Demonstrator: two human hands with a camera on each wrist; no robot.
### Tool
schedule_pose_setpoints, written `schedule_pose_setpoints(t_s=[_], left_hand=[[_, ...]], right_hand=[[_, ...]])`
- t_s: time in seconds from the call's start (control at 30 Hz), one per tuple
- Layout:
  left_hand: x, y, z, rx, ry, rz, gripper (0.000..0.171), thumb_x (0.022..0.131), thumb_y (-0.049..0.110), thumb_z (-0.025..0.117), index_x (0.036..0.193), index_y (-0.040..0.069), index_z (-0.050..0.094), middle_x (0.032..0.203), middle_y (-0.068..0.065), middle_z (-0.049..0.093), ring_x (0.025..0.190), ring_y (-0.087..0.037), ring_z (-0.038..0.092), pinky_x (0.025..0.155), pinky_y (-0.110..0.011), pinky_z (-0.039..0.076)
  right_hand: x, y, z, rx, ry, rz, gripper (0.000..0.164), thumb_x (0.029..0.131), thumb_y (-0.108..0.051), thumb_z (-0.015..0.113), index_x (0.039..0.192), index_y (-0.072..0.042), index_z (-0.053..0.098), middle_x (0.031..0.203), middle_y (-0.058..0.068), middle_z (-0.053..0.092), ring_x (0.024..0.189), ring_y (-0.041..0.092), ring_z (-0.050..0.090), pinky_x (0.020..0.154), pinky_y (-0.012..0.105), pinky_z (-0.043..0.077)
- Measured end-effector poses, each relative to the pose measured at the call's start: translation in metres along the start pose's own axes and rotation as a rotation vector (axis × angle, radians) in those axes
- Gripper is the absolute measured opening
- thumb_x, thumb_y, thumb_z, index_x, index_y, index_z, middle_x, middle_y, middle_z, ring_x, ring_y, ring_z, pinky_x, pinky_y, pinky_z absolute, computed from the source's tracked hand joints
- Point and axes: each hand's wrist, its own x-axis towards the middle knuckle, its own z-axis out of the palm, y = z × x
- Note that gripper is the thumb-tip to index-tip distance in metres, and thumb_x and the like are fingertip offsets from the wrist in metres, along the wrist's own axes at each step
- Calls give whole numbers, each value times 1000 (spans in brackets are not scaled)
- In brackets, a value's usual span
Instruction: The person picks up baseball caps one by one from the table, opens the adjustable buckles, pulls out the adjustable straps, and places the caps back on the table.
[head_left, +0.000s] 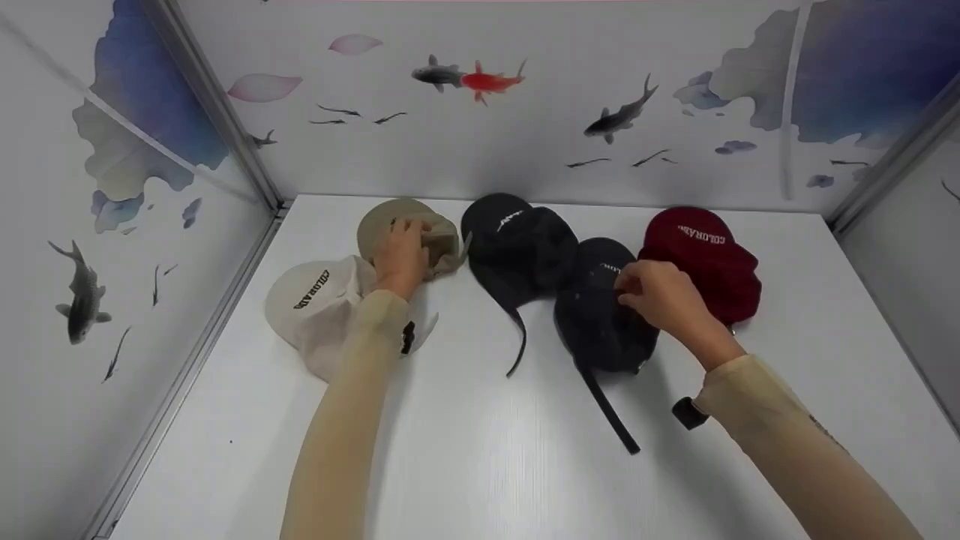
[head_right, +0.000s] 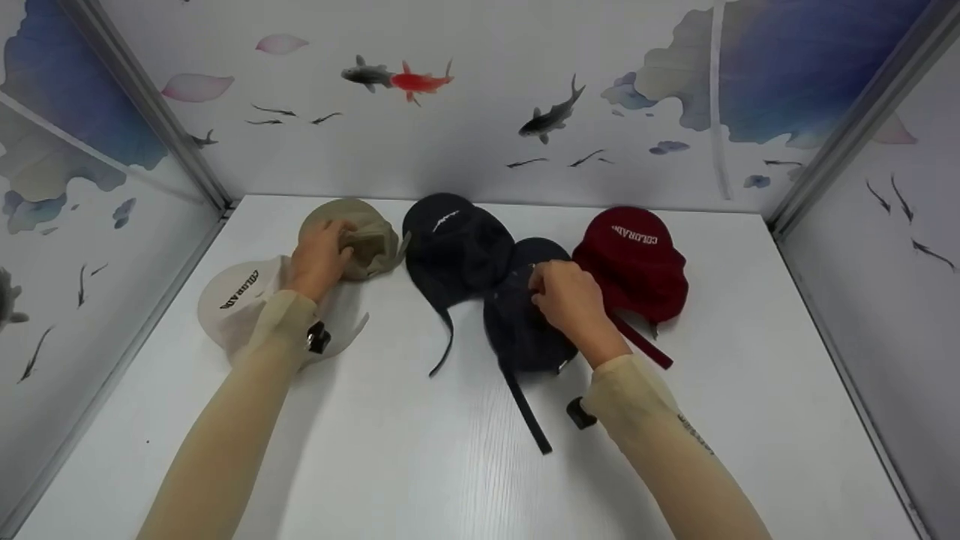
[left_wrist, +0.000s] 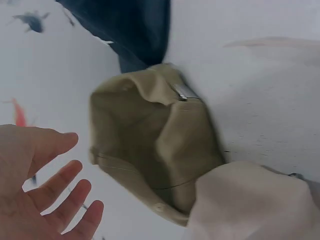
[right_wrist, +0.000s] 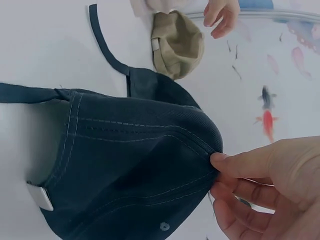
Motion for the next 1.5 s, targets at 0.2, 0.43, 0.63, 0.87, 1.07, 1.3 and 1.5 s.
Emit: schedule_pose_setpoints(t_s=[0.2,0.43,0.63,0.87,1.07,1.3,1.5], left_hand=[[6,-9,10,46,16,7,33,98,11,62,130,15,59,136,-11,54,126,-33,53,100,-50,50],[14,-9,19,60,26,16,27,101,8,54,126,14,63,132,-11,56,122,-31,54,100,-50,49],[12,-9,22,89,69,50,20,101,5,50,113,9,66,120,-12,61,111,-30,59,94,-45,52],[11,-5,11,-11,100,73,15,101,9,55,111,8,66,116,-12,60,105,-30,62,89,-43,54],[11,3,-4,-1,179,124,14,102,17,57,111,12,66,117,-8,59,108,-25,61,91,-38,54],[12,16,-24,-72,234,142,14,101,12,57,109,7,67,114,-12,60,107,-27,61,95,-38,53],[4,35,-47,-153,183,144,14,99,11,58,110,7,66,114,-11,59,106,-25,61,96,-36,52]], right_hand=[[5,9,4,-46,20,23,15,89,0,70,104,-1,72,104,20,70,93,34,64,85,51,55],[12,26,9,-92,57,38,16,90,2,67,106,2,71,104,22,69,95,37,64,84,54,53],[22,41,14,-126,88,73,17,90,2,65,106,3,70,105,24,68,96,42,64,85,56,53],[34,52,18,-150,125,91,18,90,4,60,105,5,69,107,26,67,99,46,64,86,58,52],[39,53,20,-130,155,79,18,92,3,59,106,6,68,108,27,66,99,45,64,87,57,53],[36,51,20,-116,163,68,19,91,3,61,107,5,70,109,26,67,101,44,65,88,58,53],[29,43,17,-129,174,41,19,90,2,62,107,2,72,108,24,68,100,45,65,85,58,53]])
